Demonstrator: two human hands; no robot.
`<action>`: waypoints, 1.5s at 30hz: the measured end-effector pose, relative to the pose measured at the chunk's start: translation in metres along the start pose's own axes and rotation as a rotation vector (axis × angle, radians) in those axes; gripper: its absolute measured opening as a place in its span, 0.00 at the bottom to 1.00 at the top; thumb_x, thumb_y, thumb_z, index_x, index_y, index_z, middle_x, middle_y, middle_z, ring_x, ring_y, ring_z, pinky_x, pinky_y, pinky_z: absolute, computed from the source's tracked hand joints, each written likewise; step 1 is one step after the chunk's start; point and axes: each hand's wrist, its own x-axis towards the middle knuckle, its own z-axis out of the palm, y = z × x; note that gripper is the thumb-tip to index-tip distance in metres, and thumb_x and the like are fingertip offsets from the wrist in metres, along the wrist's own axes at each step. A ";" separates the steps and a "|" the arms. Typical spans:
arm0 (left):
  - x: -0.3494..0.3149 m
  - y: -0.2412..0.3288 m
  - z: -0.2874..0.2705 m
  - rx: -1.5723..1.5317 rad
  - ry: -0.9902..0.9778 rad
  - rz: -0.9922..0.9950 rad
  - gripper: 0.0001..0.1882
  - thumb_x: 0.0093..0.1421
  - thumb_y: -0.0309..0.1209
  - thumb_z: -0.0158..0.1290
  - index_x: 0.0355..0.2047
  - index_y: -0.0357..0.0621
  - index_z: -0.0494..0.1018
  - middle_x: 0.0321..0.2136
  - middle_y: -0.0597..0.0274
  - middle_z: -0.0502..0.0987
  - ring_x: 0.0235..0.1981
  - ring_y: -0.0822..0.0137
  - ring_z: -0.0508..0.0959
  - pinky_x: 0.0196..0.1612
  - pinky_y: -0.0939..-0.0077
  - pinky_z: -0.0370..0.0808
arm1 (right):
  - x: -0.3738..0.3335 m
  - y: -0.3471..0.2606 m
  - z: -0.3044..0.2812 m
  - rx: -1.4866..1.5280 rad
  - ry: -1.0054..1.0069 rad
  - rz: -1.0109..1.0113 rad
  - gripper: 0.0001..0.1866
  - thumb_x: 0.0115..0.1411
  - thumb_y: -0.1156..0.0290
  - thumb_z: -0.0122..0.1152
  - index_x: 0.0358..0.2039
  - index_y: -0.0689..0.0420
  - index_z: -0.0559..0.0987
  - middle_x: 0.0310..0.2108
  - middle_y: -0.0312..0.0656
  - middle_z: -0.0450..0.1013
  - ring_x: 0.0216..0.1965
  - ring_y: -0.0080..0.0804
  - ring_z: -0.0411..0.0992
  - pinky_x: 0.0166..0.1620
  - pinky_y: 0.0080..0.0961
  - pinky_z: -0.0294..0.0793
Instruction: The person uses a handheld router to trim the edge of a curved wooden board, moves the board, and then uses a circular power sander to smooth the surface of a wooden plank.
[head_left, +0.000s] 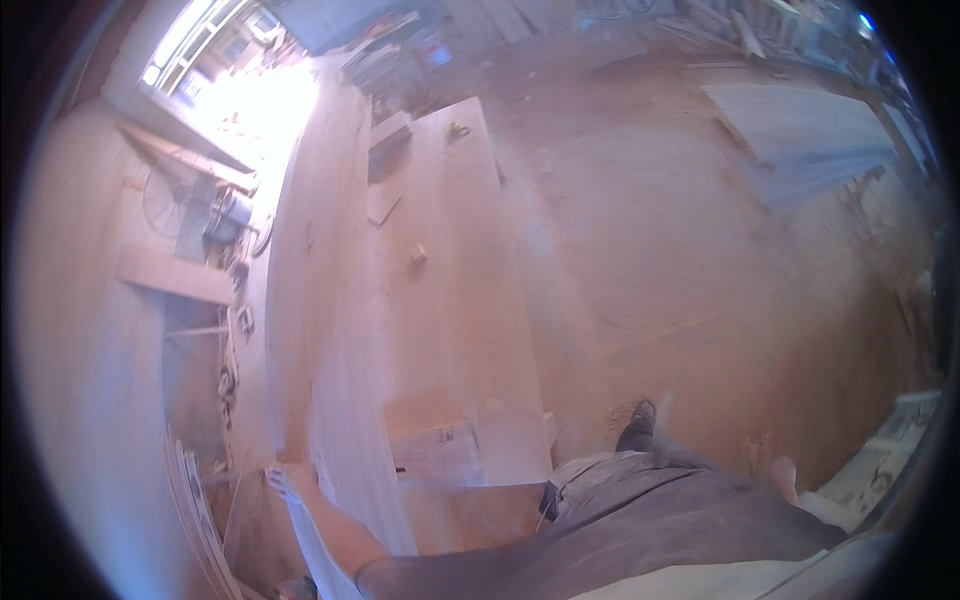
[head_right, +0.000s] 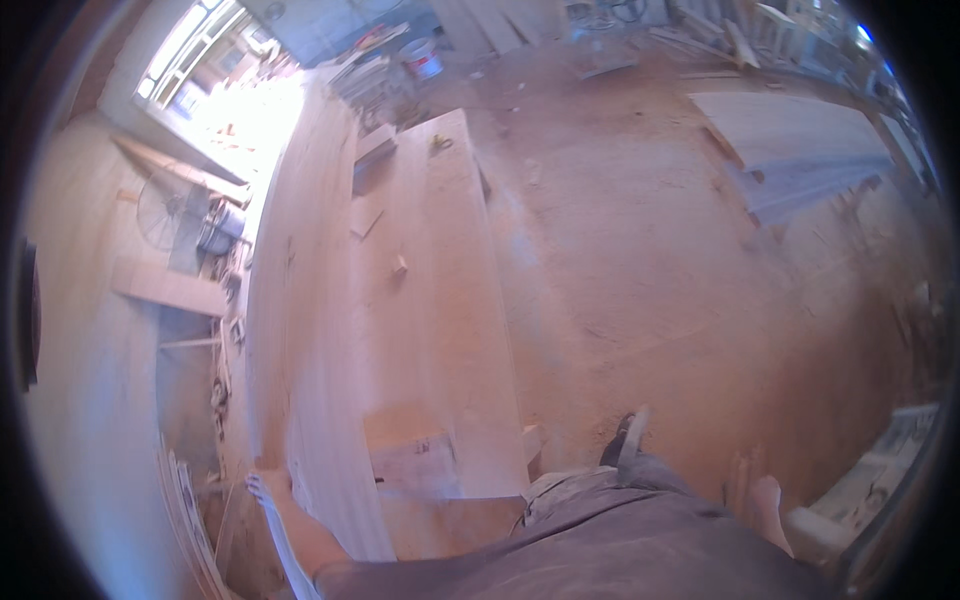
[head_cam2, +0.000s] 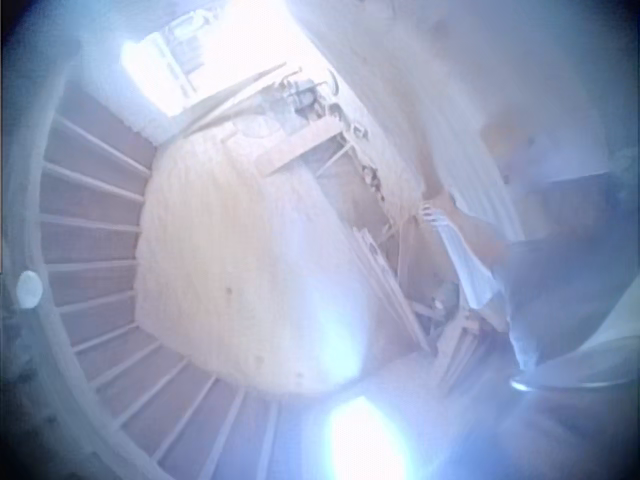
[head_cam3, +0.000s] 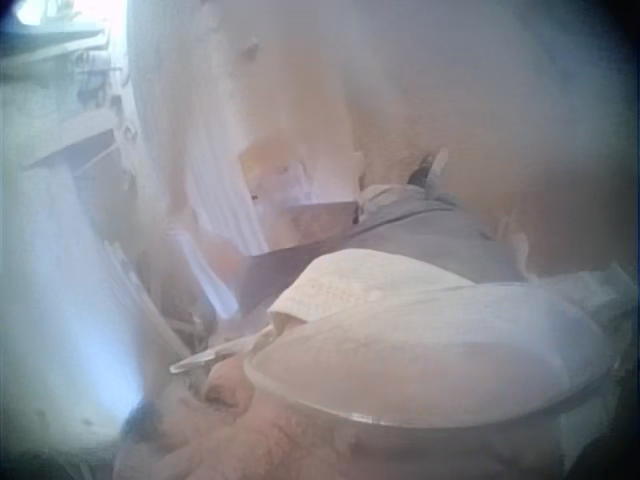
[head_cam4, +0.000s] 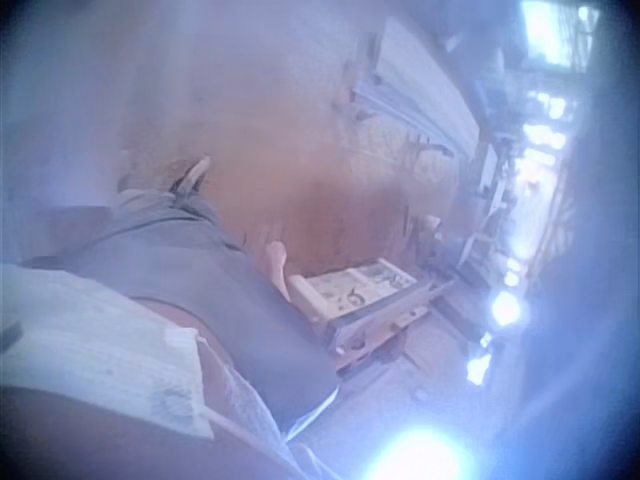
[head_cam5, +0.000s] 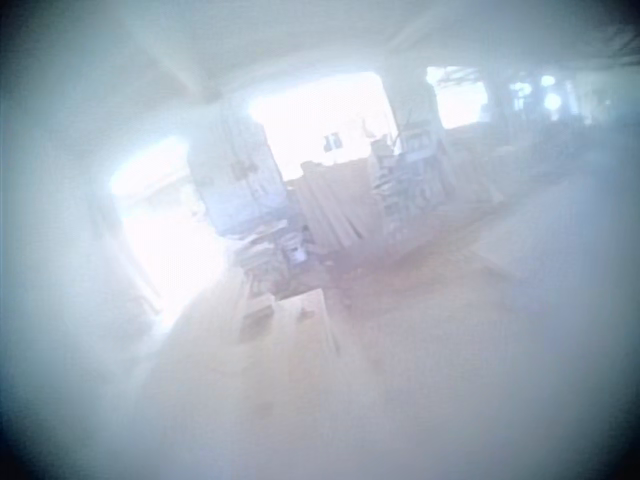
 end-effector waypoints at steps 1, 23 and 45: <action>0.002 0.004 -0.001 0.029 0.008 -0.017 0.54 0.52 0.45 0.65 0.71 0.30 0.52 0.70 0.40 0.58 0.72 0.45 0.55 0.74 0.56 0.55 | 0.000 0.019 0.005 -0.022 0.011 -0.055 0.16 0.60 0.65 0.55 0.30 0.62 0.86 0.30 0.50 0.82 0.36 0.49 0.82 0.41 0.44 0.82; 0.084 0.202 -0.016 -0.542 -0.046 -0.177 0.44 0.45 0.32 0.66 0.62 0.24 0.65 0.59 0.31 0.70 0.62 0.46 0.71 0.65 0.57 0.68 | 0.560 -0.153 -0.480 0.579 0.101 -0.083 0.19 0.49 0.73 0.62 0.43 0.61 0.81 0.42 0.60 0.79 0.47 0.60 0.76 0.49 0.45 0.77; 0.279 0.806 -0.088 0.053 0.132 -0.172 0.49 0.51 0.37 0.57 0.69 0.25 0.53 0.58 0.30 0.71 0.60 0.45 0.73 0.65 0.59 0.68 | 1.095 -0.356 -1.027 0.487 0.360 -0.591 0.18 0.52 0.76 0.62 0.45 0.61 0.80 0.41 0.57 0.79 0.45 0.56 0.78 0.50 0.40 0.76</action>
